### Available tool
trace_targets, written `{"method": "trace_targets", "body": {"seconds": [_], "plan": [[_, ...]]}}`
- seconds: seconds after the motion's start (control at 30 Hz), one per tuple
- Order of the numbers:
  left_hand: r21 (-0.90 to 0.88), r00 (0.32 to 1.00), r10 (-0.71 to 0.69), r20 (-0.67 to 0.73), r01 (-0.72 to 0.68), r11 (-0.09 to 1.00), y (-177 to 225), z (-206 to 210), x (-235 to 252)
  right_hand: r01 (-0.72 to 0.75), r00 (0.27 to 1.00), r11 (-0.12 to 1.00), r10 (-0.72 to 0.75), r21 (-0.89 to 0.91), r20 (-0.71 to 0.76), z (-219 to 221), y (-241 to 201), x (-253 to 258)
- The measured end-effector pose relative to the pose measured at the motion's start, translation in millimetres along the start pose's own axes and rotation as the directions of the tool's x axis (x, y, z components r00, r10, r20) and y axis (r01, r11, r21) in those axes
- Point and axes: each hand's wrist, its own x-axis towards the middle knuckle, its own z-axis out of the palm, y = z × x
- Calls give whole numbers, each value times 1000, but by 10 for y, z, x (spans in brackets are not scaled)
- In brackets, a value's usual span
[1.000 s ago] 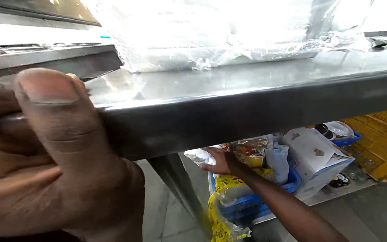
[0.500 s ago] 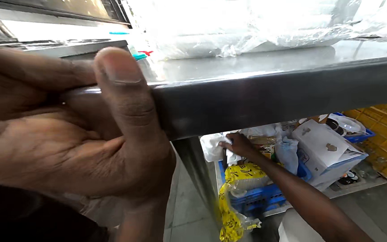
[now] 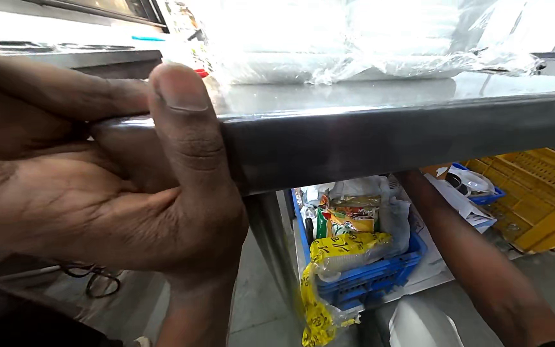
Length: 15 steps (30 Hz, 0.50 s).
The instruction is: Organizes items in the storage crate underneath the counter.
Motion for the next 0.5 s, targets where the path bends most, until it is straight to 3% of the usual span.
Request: {"method": "trace_targets", "body": {"seconds": [0.07, 0.13, 0.2, 0.27, 0.37, 0.4, 0.5], "plan": [[-4, 1000, -5, -5, 5, 1000, -4, 6, 1, 31, 999, 1000, -31, -5, -16, 74, 38, -18], [12, 1000, -25, 3, 25, 1000, -2, 12, 7, 200, 979, 971, -203, -132, -13, 268, 167, 116], [41, 997, -70, 33, 69, 997, 6, -11, -5, 392, 920, 898, -380, -199, 96, 469, 295, 404], [75, 991, -123, 57, 119, 990, 14, -44, -25, 486, 874, 851, -464, -201, 147, 653, 356, 643], [109, 986, -144, 78, 135, 985, -19, -107, -82, 594, 792, 790, -607, -152, -60, 853, 286, 478], [122, 985, -152, 79, 142, 982, -19, -127, -96, 642, 756, 753, -653, -147, -42, 911, 228, 357], [129, 983, -168, 67, 159, 979, 56, -133, -105, 697, 709, 694, -632, -179, 313, 1199, 175, -48]]}}
